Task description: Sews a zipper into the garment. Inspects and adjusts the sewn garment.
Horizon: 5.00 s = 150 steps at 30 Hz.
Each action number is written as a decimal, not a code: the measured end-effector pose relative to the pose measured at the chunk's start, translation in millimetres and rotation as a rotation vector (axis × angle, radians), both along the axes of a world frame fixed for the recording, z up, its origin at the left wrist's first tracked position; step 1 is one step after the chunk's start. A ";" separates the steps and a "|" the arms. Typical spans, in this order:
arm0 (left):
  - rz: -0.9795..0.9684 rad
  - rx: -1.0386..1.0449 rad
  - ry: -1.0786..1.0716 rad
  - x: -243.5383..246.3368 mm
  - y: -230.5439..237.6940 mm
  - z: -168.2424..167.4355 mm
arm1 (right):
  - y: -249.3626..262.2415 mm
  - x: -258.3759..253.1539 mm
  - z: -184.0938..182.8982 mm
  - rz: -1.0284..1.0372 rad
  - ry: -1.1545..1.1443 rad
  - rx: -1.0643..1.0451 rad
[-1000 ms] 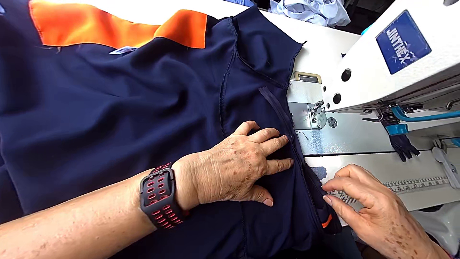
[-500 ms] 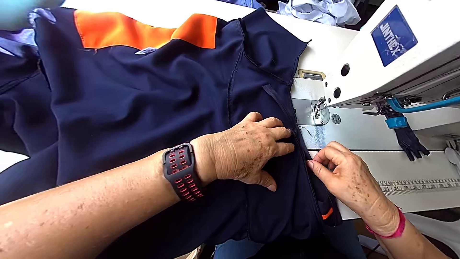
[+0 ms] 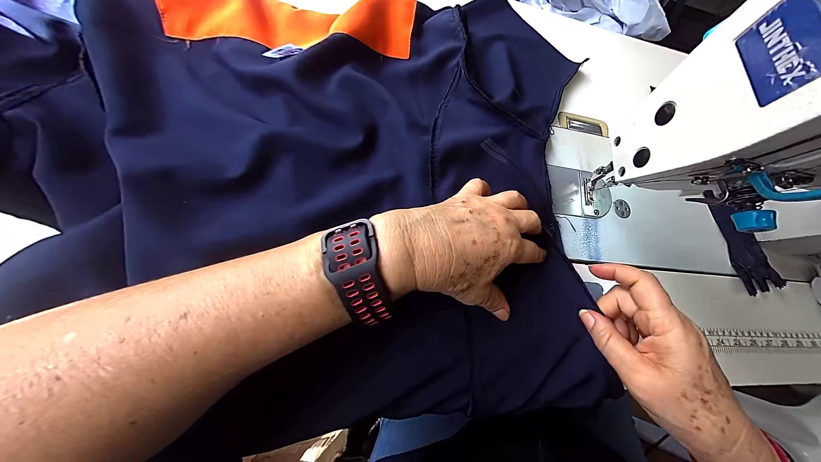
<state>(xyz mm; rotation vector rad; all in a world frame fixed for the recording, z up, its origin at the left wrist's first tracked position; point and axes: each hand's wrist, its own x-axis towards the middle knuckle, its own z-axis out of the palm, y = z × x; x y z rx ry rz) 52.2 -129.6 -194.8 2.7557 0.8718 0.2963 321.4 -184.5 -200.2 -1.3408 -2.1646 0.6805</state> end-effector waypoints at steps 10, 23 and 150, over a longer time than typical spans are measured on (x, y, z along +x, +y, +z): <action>0.048 0.093 -0.027 5.4 -6.5 -10.5 | -4.7 -16.4 -17.0 0.066 -0.336 0.480; 0.040 0.127 -0.058 -8.1 -36.5 -31.6 | 69.3 -14.1 11.0 0.198 -0.078 0.186; 0.672 0.448 -0.718 -17.7 -2.9 5.6 | 95.5 -83.2 21.8 0.012 0.430 -0.677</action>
